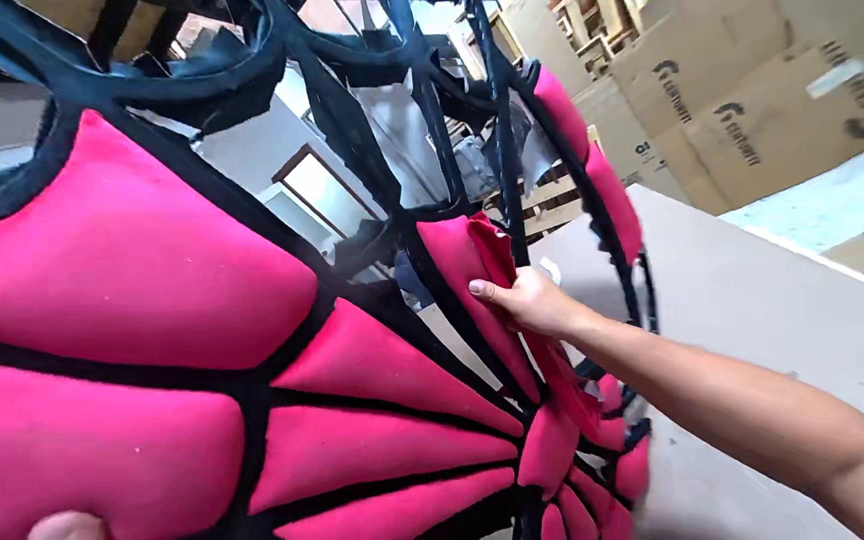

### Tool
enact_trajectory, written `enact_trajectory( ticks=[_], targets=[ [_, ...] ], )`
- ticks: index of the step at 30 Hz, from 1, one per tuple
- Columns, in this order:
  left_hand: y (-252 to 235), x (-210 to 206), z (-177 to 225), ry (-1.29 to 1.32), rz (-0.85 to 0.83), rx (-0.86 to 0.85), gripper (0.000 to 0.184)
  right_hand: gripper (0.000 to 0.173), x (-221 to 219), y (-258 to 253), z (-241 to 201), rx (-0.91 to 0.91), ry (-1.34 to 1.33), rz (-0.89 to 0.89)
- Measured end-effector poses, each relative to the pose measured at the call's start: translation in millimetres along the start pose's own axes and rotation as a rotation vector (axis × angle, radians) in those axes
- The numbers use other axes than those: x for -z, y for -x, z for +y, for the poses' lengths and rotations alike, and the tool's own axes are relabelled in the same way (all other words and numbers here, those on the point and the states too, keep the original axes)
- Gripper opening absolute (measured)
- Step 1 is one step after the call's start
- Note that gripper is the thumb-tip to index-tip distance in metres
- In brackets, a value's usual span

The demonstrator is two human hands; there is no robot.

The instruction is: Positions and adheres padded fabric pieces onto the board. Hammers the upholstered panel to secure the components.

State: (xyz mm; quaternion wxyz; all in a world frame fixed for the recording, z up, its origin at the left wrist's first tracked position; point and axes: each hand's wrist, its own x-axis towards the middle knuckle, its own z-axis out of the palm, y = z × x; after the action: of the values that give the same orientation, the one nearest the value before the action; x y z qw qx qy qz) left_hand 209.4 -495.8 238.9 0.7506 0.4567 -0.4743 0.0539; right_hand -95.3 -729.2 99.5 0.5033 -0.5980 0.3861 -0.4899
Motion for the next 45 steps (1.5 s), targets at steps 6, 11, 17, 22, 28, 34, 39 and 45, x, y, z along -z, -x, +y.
enact_trajectory(
  ticks=[6,11,17,22,28,34,39,45],
  targets=[
    [7,-63,-82,0.182,-0.155,0.358,0.036,0.062,84,54,-14,-0.21,0.324,0.099],
    [82,-145,-178,0.2,-0.213,0.664,0.03,0.068,139,68,46,-0.461,0.536,0.159],
    [201,-214,-299,0.085,-0.346,0.944,0.041,0.07,188,79,182,-0.736,0.596,0.211],
    [277,-247,-390,-0.015,-0.411,1.106,0.049,0.072,207,80,281,-0.876,0.608,0.17],
    [333,-254,-473,-0.513,-0.694,1.239,0.067,0.069,215,76,371,-1.001,0.648,0.058],
    [335,-311,-454,-1.037,-1.443,0.361,0.045,0.057,232,58,381,-0.879,0.858,0.028],
    [377,-406,-481,-0.837,-1.753,0.187,0.031,0.056,240,61,440,-0.941,0.514,0.068],
    [379,-424,-490,-0.917,-1.892,0.145,0.034,0.055,244,58,443,-0.985,0.441,0.065]
  ],
)
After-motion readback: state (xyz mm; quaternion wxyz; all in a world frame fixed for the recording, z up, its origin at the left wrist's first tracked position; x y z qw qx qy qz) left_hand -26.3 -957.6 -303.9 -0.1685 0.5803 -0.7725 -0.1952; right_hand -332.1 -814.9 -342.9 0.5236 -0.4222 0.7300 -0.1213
